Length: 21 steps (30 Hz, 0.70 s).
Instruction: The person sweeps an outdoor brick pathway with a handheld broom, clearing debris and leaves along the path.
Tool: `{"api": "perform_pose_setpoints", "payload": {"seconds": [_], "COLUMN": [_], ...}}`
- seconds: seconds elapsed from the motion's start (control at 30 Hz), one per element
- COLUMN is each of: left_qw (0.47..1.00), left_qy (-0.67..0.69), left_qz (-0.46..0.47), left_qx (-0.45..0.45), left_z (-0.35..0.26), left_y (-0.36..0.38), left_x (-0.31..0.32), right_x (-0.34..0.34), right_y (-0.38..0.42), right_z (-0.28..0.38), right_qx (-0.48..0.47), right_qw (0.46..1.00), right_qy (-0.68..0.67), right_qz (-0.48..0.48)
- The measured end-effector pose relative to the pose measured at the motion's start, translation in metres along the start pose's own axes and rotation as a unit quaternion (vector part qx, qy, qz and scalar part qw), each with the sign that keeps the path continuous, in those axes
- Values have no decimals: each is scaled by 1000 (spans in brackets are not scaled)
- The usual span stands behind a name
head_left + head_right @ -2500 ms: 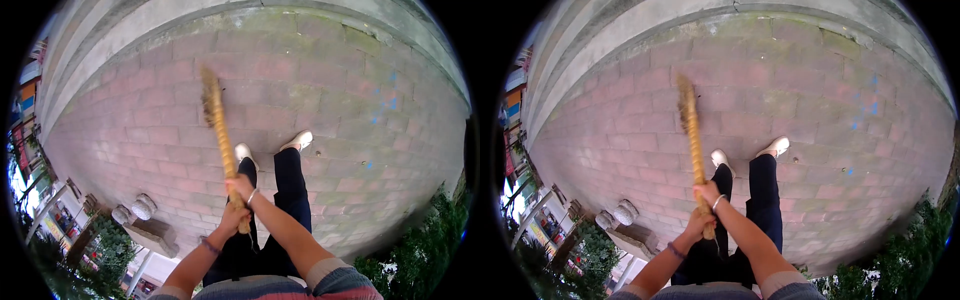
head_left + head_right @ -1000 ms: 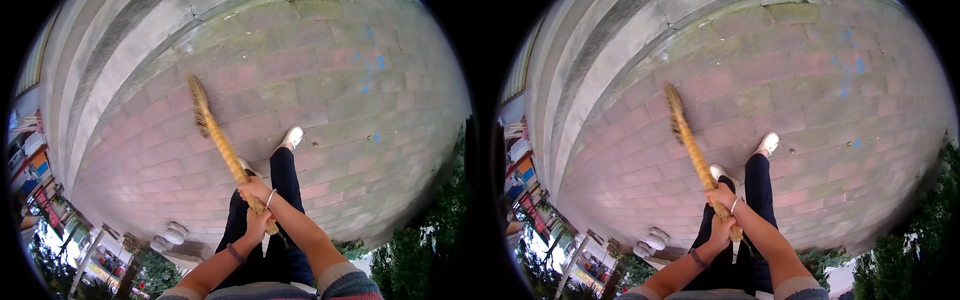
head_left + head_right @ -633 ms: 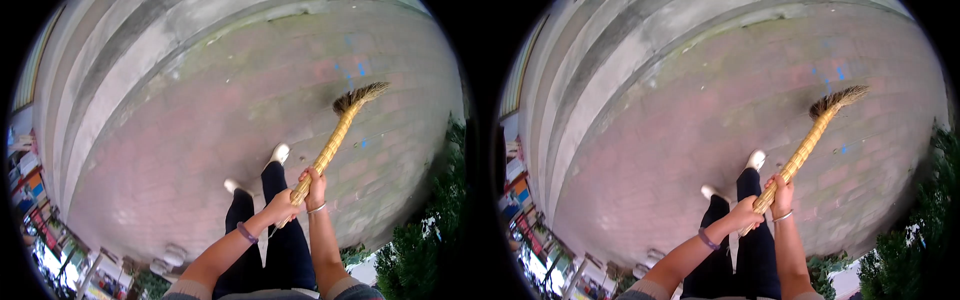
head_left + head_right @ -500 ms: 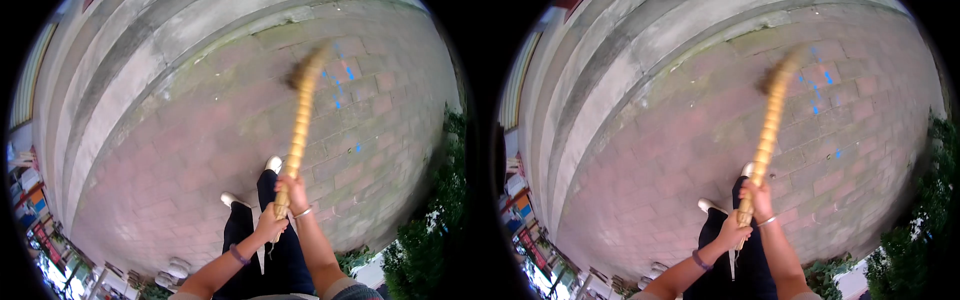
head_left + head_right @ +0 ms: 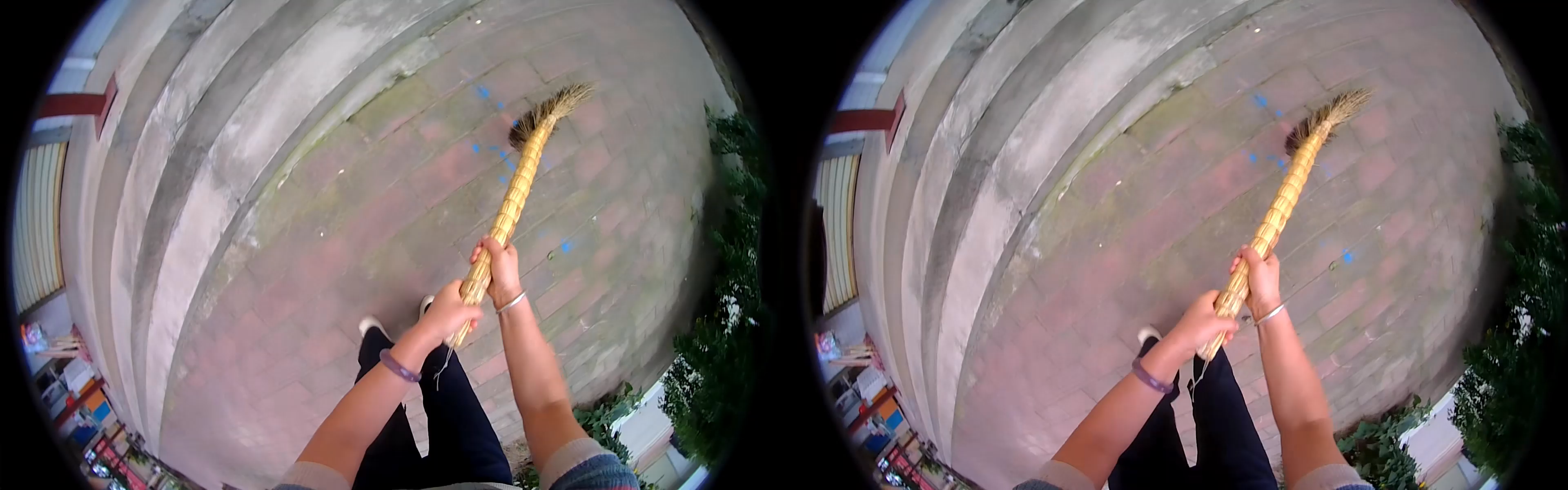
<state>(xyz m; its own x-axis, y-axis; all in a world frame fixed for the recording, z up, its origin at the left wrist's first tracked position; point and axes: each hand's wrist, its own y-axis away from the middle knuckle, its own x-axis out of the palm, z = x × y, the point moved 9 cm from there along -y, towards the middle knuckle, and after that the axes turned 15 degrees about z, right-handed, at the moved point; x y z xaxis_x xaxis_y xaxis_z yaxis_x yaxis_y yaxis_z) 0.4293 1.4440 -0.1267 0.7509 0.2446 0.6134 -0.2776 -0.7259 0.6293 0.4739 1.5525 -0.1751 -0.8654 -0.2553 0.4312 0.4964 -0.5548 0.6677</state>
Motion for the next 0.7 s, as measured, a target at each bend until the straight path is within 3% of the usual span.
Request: {"api": "perform_pose_setpoints", "payload": {"seconds": [0.03, 0.1, 0.17, 0.23, 0.3, 0.4, 0.5, 0.63, 0.7], "left_qw": [997, 994, 978, 979, 983, 996, 980, 941, 918], "left_qy": [-67, -36, -14, 62, 139, 31, -70, -205, -235], "left_qz": [-20, -106, -204, -181, -118, -1, 71, 177, 228], "left_qx": [-13, 19, 29, 64, 34, -78, -171, -205, -225], "left_z": [-3, 12, 14, 0, -10, -36, -97, -144, -123], "left_y": [2, 16, 38, 36, 25, 12, -10, -21, -9], "left_x": [4, 4, -2, -14, -26, -18, -8, 31, 41], "right_x": [5, 25, 60, 93, 103, 71, 44, 23, 32], "right_y": [-2, 4, 2, -11, -28, -29, -25, 18, 49], "right_z": [4, -1, -31, -59, -63, -36, 39, 101, 94], "right_qx": [15, 40, 131, 187, 204, 159, 16, -186, -188], "right_qw": [1000, 998, 982, 963, 959, 978, 986, 935, 916], "right_qy": [8, 14, -6, -67, 7, -132, -134, -224, -287], "right_qz": [16, 47, 134, 184, 195, 35, -102, -202, -208]}}
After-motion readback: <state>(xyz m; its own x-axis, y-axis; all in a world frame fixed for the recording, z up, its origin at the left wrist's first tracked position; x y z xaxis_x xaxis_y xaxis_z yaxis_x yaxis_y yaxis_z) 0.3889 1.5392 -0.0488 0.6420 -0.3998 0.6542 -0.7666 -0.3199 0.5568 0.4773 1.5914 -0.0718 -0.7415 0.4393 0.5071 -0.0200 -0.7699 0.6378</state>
